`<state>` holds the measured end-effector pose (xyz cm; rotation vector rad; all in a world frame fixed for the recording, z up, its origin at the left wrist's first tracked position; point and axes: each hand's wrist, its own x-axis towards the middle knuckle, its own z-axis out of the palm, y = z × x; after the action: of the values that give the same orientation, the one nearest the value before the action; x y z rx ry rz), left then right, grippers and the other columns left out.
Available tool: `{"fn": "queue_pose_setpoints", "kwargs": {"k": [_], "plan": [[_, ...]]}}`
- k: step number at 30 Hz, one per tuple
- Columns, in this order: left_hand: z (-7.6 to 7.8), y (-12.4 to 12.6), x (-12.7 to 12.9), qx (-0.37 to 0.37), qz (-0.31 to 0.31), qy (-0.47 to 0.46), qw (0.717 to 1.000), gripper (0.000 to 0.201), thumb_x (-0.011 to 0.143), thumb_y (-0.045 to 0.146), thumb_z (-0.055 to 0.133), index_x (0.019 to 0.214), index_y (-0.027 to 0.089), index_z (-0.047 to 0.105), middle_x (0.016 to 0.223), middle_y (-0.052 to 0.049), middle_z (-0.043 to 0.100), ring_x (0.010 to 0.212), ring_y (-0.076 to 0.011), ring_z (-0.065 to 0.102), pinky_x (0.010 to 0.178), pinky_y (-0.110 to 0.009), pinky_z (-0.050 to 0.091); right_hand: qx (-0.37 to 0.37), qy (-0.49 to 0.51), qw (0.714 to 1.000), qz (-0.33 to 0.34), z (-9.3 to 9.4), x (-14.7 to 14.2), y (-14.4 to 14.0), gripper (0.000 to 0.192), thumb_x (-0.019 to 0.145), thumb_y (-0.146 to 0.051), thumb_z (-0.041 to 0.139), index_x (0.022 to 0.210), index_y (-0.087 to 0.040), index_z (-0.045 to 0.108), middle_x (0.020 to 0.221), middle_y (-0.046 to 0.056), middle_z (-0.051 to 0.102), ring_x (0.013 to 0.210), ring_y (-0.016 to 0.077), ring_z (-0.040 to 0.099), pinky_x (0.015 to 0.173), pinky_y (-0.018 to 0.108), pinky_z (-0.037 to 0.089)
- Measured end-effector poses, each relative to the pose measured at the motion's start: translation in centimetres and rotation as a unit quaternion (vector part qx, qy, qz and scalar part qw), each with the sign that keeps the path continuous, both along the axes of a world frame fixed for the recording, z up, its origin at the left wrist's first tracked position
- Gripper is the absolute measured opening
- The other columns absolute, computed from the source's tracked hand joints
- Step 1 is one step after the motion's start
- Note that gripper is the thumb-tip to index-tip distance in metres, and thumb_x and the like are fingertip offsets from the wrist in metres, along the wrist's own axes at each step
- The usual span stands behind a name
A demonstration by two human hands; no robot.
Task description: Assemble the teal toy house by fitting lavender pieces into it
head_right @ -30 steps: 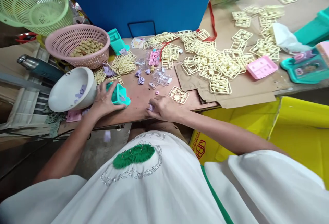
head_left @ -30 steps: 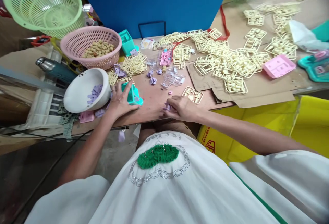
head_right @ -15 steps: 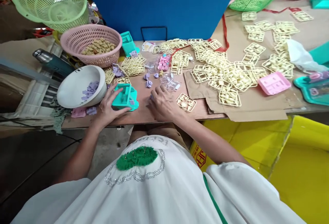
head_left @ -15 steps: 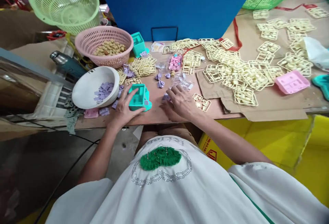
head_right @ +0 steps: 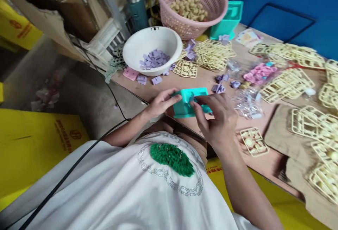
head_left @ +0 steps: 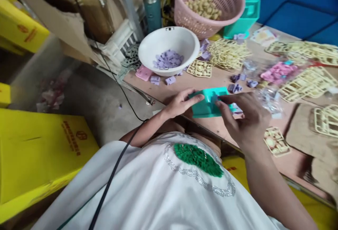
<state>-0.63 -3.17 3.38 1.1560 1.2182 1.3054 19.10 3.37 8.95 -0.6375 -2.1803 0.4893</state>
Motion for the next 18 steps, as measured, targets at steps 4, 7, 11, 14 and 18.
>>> {"fn": "queue_pose_setpoints", "kwargs": {"k": [4, 7, 11, 14, 18], "plan": [[-1.8, 0.1, -0.1, 0.011, 0.061, 0.050, 0.997, 0.058, 0.100, 0.068, 0.054, 0.118, 0.015, 0.070, 0.119, -0.012, 0.074, 0.116, -0.0259, 0.068, 0.106, -0.037, 0.051, 0.009, -0.027, 0.999, -0.013, -0.8, -1.4, 0.1, 0.018, 0.104, -0.034, 0.063, 0.094, -0.024, 0.075, 0.084, 0.008, 0.075, 0.078, 0.0254, 0.067, 0.071, 0.039, 0.051], [-2.1, -0.2, -0.7, 0.052, 0.078, 0.129, 0.987, 0.062, 0.100, 0.064, 0.055, 0.133, 0.012, 0.066, 0.138, -0.019, 0.068, 0.133, -0.0303, 0.063, 0.116, -0.042, 0.047, 0.018, -0.035, 0.999, -0.011, -2.0, -2.3, -0.2, 0.022, 0.105, -0.034, 0.061, 0.098, -0.022, 0.078, 0.087, 0.010, 0.077, 0.079, 0.0264, 0.067, 0.070, 0.040, 0.052], [-1.9, -1.4, -0.8, 0.071, 0.035, 0.201, 0.976, 0.109, 0.072, 0.064, 0.089, 0.158, 0.014, 0.044, 0.158, -0.024, 0.053, 0.149, -0.0383, 0.051, 0.126, -0.050, 0.039, -0.002, -0.013, 1.000, -0.009, -2.0, -2.3, -0.9, 0.018, 0.104, -0.029, 0.062, 0.108, -0.023, 0.078, 0.095, 0.011, 0.078, 0.087, 0.0273, 0.070, 0.075, 0.041, 0.055], [-2.2, -2.1, -0.5, 0.052, 0.058, 0.208, 0.975, 0.097, 0.079, 0.054, 0.087, 0.158, 0.019, 0.043, 0.158, -0.021, 0.055, 0.148, -0.0359, 0.053, 0.126, -0.051, 0.041, -0.006, 0.029, 0.999, -0.031, -1.2, -1.4, -0.9, 0.018, 0.103, -0.026, 0.061, 0.109, -0.023, 0.078, 0.096, 0.009, 0.078, 0.087, 0.0253, 0.071, 0.077, 0.040, 0.057], [-3.0, -1.7, -0.6, 0.049, 0.049, 0.211, 0.975, 0.097, 0.079, 0.045, 0.089, 0.159, 0.023, 0.039, 0.156, -0.018, 0.057, 0.146, -0.0333, 0.056, 0.124, -0.049, 0.045, -0.028, 0.047, 0.996, -0.071, -0.8, 0.4, -0.2, 0.017, 0.103, -0.025, 0.061, 0.109, -0.024, 0.077, 0.094, 0.008, 0.078, 0.085, 0.0236, 0.072, 0.074, 0.037, 0.056]]}}
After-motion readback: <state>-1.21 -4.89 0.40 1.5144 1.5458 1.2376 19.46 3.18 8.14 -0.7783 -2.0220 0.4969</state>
